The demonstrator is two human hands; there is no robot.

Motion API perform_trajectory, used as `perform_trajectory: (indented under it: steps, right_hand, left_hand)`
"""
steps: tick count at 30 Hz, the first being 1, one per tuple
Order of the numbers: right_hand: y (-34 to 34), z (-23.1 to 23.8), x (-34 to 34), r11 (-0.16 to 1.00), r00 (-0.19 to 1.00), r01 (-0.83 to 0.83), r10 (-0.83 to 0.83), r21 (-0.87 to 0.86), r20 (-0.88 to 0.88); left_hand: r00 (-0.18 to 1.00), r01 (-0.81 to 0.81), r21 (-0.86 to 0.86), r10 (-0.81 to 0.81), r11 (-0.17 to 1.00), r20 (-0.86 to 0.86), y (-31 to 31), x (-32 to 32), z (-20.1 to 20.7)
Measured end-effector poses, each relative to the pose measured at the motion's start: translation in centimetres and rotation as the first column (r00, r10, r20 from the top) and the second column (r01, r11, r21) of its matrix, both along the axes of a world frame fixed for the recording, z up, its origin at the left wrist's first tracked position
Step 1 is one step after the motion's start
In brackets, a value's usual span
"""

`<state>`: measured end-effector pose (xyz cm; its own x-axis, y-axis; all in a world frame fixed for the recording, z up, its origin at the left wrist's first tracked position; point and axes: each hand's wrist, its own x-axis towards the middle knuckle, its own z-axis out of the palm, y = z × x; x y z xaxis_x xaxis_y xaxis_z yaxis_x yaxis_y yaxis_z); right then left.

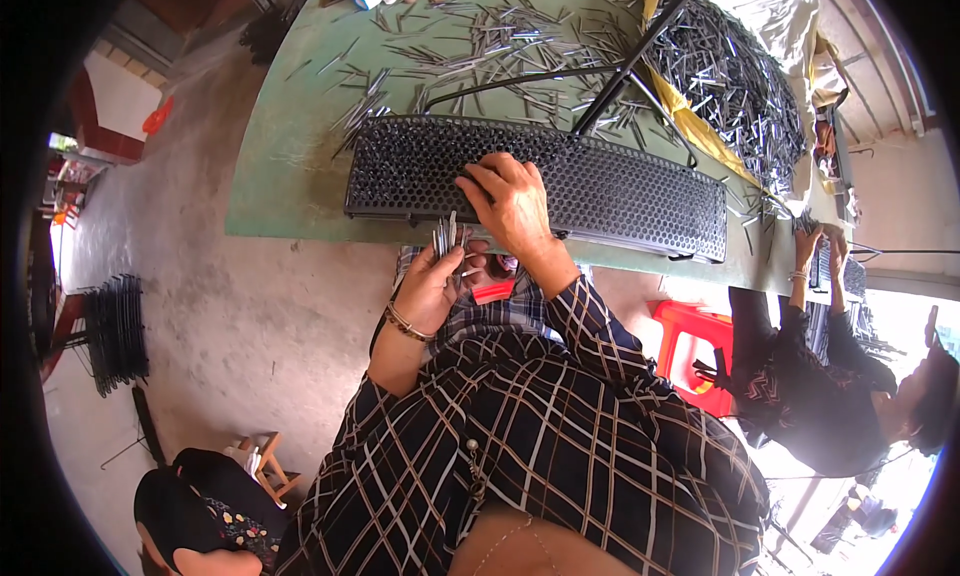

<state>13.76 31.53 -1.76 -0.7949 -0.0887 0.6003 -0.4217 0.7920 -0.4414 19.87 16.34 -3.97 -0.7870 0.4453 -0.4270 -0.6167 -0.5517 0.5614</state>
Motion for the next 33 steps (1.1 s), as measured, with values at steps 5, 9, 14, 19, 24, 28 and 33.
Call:
perform_trajectory:
  steps: [5,9,14,19,24,28,33]
  right_hand:
    - [0.4,1.6,1.1,0.971,0.97,-0.057,0.109,-0.234,0.217]
    - [-0.2,2.2,2.4,0.876,0.805,-0.134,0.369,-0.462,0.465]
    - [-0.2,1.4,2.2,0.804,0.729,-0.072,0.446,-0.59,0.52]
    - [-0.7,2.6,1.1,0.773,0.713,0.103,0.381,-0.626,0.588]
    - [-2.4,2.3,-0.9,0.725,0.862,0.083,0.292,-0.684,0.414]
    - [-2.7,1.0,-2.0,0.851,0.932,0.029,0.166,-0.524,0.322]
    - [-2.8,1.1,-2.0,0.888,0.943,-0.003,0.155,-0.459,0.294]
  left_hand:
    - [0.995,-0.07,0.005,0.07,0.998,-0.068,-0.4,-0.1,0.8]
    - [0.982,-0.127,-0.068,0.116,0.99,-0.151,-0.7,-0.4,0.9]
    - [0.972,-0.159,-0.087,0.14,0.984,-0.189,-0.1,-0.7,1.9]
    - [0.985,-0.126,-0.082,0.114,0.989,-0.132,-1.0,-0.8,1.8]
    - [0.989,-0.076,-0.111,0.06,0.991,-0.136,-1.6,-0.5,0.3]
    - [0.995,-0.074,-0.09,0.068,0.993,-0.071,-1.6,-0.3,0.2]
    - [0.996,-0.083,-0.1,0.085,0.992,0.014,-1.9,-0.3,0.4]
